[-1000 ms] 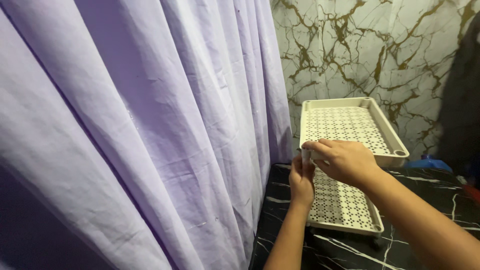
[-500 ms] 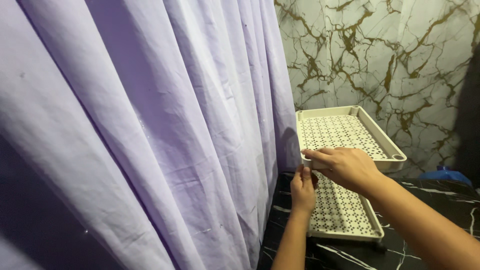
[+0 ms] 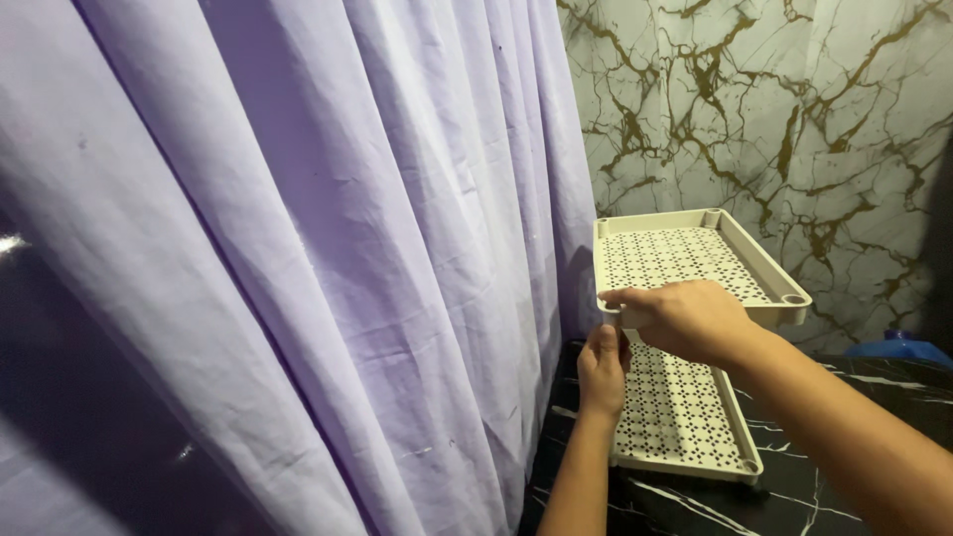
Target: The person wipes a white perforated plastic tray and several white plastic poles with a blue cloth, then inserts the poles into the tray's corner sockets to form a two-tier rack. The person then places a second tray on top of the poles to complete the assembly.
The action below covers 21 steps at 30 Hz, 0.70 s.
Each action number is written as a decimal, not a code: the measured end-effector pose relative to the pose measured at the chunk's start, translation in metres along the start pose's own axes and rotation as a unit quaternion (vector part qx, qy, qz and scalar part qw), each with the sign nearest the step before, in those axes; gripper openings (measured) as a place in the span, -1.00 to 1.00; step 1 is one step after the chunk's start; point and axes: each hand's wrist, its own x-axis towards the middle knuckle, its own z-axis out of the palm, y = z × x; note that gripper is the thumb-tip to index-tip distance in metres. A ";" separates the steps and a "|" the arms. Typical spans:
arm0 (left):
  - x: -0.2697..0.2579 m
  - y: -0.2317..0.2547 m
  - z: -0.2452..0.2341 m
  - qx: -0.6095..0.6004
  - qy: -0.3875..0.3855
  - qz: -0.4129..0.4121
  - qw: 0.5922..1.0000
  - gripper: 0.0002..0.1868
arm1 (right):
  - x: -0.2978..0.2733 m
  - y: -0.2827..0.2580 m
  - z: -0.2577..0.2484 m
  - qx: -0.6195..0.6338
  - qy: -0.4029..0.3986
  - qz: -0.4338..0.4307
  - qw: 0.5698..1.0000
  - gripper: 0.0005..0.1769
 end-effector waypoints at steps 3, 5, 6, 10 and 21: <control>0.006 -0.002 -0.005 -0.009 0.001 -0.009 1.000 -0.53 | -0.002 -0.003 0.008 -0.016 -0.019 0.030 0.999 -0.49; 0.008 -0.001 -0.010 0.011 0.004 0.010 1.000 -0.52 | -0.003 -0.010 0.016 -0.047 0.008 0.030 0.998 -0.32; 0.007 0.000 -0.012 0.012 0.006 0.011 1.000 -0.52 | -0.005 -0.013 0.020 -0.063 0.021 0.030 0.997 -0.23; 0.008 0.012 -0.022 0.041 0.006 0.011 0.999 -0.52 | -0.003 -0.019 0.024 -0.071 0.024 0.013 0.997 -0.29; 0.021 0.036 -0.079 -0.032 -0.052 -0.078 0.995 -0.51 | -0.014 0.007 0.035 -0.129 0.063 0.002 0.990 -0.52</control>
